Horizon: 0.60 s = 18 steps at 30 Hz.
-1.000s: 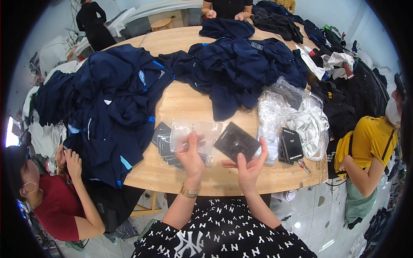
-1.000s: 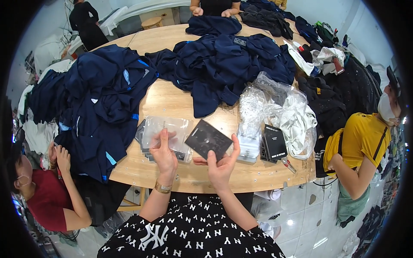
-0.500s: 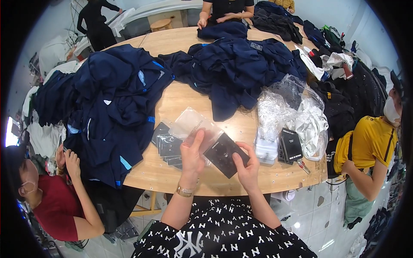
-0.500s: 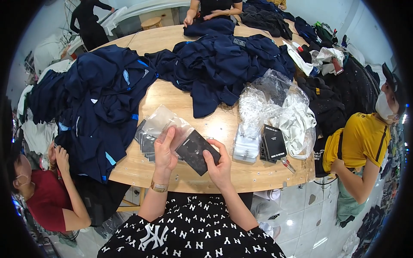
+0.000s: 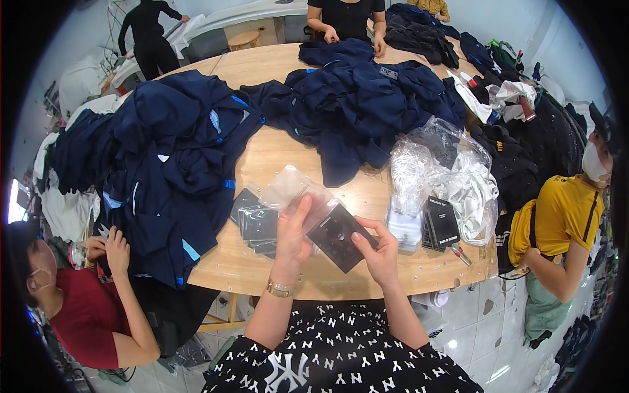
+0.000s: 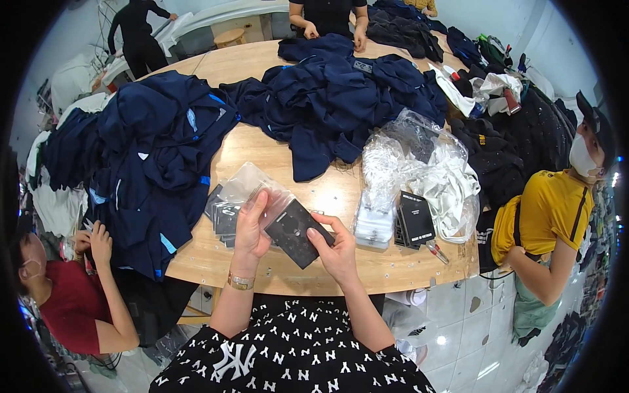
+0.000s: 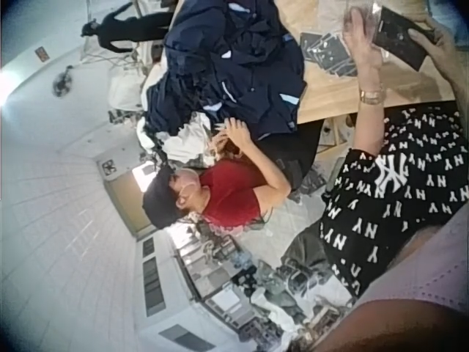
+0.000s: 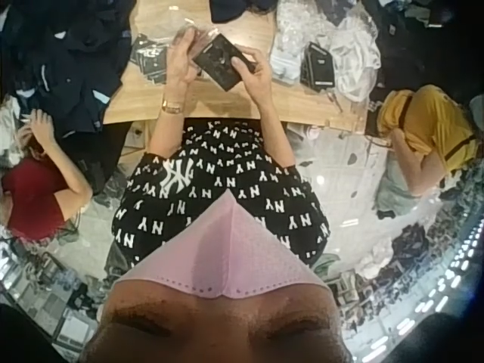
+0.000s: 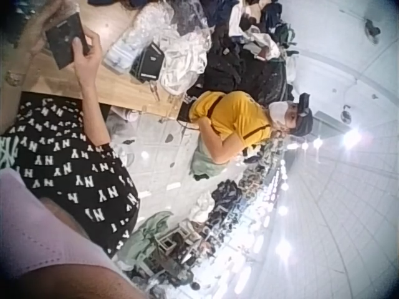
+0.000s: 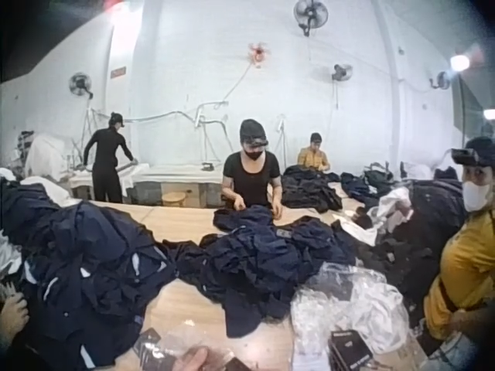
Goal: Packaging small black tags or cards into individual plastic sleeves at a garment factory workbench.
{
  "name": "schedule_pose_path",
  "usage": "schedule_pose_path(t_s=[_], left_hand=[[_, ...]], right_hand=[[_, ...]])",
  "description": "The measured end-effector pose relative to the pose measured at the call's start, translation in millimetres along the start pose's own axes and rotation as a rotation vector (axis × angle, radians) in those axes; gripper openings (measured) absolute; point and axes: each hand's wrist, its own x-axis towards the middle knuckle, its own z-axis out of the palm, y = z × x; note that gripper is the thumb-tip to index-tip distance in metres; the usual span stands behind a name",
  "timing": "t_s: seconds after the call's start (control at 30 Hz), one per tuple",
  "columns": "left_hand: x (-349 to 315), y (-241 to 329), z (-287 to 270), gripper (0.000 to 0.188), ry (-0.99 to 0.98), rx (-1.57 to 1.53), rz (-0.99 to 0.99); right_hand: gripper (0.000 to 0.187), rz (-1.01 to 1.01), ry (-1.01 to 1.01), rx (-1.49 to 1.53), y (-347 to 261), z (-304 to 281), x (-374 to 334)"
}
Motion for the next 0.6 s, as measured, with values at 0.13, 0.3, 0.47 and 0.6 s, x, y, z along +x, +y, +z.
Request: schedule_pose_path(t_s=[0.13, 0.3, 0.47, 0.6], left_hand=[[2, -3, 0, 0.018, -0.042, 0.018, 0.076], [0, -3, 7, 0.018, -0.057, -0.118, 0.035], [-4, -3, 14, 0.016, -0.114, 0.060, 0.063], [3, -3, 8, 0.017, -0.009, 0.069, 0.023]], right_hand=[[0.026, 0.029, 0.017, 0.046, 3, 0, 3], [0.026, 0.064, 0.020, 0.144, 1, -1, 4], [0.026, -0.016, 0.074, 0.026, -1, 1, 2], [0.027, -0.008, 0.030, 0.034, -2, -1, 4]])
